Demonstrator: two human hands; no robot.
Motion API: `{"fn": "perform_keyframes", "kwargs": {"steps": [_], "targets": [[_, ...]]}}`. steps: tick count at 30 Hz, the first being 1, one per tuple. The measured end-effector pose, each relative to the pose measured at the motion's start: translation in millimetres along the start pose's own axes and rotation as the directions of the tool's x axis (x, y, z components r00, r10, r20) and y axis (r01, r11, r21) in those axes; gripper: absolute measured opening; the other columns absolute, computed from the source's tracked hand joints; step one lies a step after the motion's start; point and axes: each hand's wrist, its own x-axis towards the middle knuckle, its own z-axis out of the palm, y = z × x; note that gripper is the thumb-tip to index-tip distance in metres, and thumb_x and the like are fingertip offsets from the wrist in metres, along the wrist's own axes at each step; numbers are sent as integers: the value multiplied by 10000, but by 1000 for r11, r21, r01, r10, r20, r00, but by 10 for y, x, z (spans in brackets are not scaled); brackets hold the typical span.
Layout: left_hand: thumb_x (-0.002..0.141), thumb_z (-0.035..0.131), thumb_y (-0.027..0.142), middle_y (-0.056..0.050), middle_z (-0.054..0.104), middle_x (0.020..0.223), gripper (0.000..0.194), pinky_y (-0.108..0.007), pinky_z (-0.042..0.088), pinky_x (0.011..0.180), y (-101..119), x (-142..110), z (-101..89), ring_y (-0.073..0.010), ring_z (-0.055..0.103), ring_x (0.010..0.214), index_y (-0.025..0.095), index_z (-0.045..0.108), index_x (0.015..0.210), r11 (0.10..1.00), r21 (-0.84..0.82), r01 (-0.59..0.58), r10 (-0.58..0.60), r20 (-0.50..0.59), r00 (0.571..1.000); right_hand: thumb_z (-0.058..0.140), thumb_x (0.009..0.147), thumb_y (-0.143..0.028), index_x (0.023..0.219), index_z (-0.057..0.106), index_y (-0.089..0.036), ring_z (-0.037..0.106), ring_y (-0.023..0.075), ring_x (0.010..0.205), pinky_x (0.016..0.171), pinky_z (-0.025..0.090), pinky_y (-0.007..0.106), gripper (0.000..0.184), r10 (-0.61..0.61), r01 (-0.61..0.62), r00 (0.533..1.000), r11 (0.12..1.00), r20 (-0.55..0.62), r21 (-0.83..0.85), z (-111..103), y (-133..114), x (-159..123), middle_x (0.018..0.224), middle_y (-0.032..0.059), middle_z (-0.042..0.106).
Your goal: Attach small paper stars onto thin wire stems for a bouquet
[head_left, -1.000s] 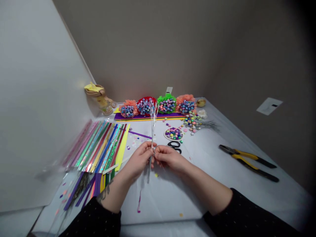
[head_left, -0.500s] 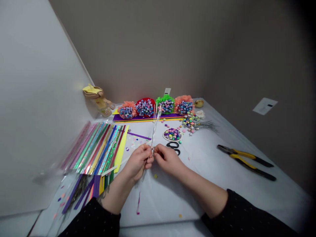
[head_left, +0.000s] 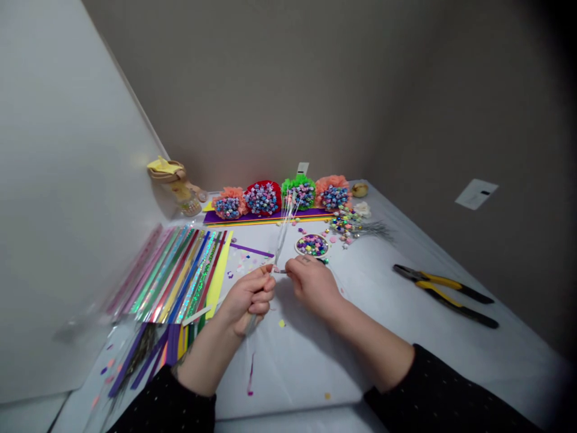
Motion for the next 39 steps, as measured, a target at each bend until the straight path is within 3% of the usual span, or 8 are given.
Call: {"fn": "perform_keyframes", "kwargs": {"steps": [5,8,11,15,19,25,33,39], "targets": [[785,545,116,76,421,586,195,-74,137,277,102,-65,-18,6,200,328,171,471,957,981,67,-183,185,-32,982,457,814,-101,754,571,-185,504,210,779,648,324,281,154,95,-97,984,995,-148,-7,-64,234,89,763,67,614],[769,594,168,77,440,585,217,-79,158,287,84,-42,-21,1,213,337,181,473,949,956,129,-265,276,-76,958,470,795,-114,741,543,-185,507,182,730,658,344,272,115,120,-93,982,979,-144,179,-50,217,87,741,40,590],[760,639,280,91,411,533,264,-91,165,297,29,0,-20,-5,210,339,174,499,957,916,194,-351,379,-130,916,473,794,-157,724,510,-190,480,138,621,587,351,239,86,159,-122,986,879,-43,461,-13,104,44,662,-5,534],[696,709,409,116,314,442,369,-109,132,315,-31,24,-31,-9,173,344,145,549,898,922,269,-277,313,-102,944,481,788,-190,713,507,-187,448,109,583,551,343,214,79,69,-88,996,746,54,660,25,-41,-21,643,-29,503],[633,760,410,79,411,529,382,-120,104,343,-65,8,-12,7,188,386,129,557,793,917,315,-246,281,-73,957,485,763,-161,693,515,-181,454,106,598,558,338,211,78,-25,-34,997,731,76,682,30,-115,-46,643,-30,521],[644,745,369,81,375,509,313,-153,121,359,-92,-3,11,-14,217,405,130,550,695,853,459,-250,325,-92,941,495,753,-167,663,512,-174,444,107,600,564,328,216,91,-28,-52,994,718,104,694,45,-110,-41,623,-31,507],[709,658,367,77,398,483,246,-177,157,380,-117,15,16,-31,246,393,143,556,692,767,561,-311,432,-93,897,595,709,-315,667,505,-177,458,115,580,590,359,246,170,-3,-271,958,325,287,906,63,-105,-33,610,-20,525],[705,653,369,72,427,499,239,-188,209,400,-113,10,22,-45,290,407,146,568,696,701,632,-330,489,-89,868,590,715,-282,661,518,-176,434,108,556,555,338,237,140,22,-253,963,414,268,875,70,-120,-42,608,-19,533]]}}
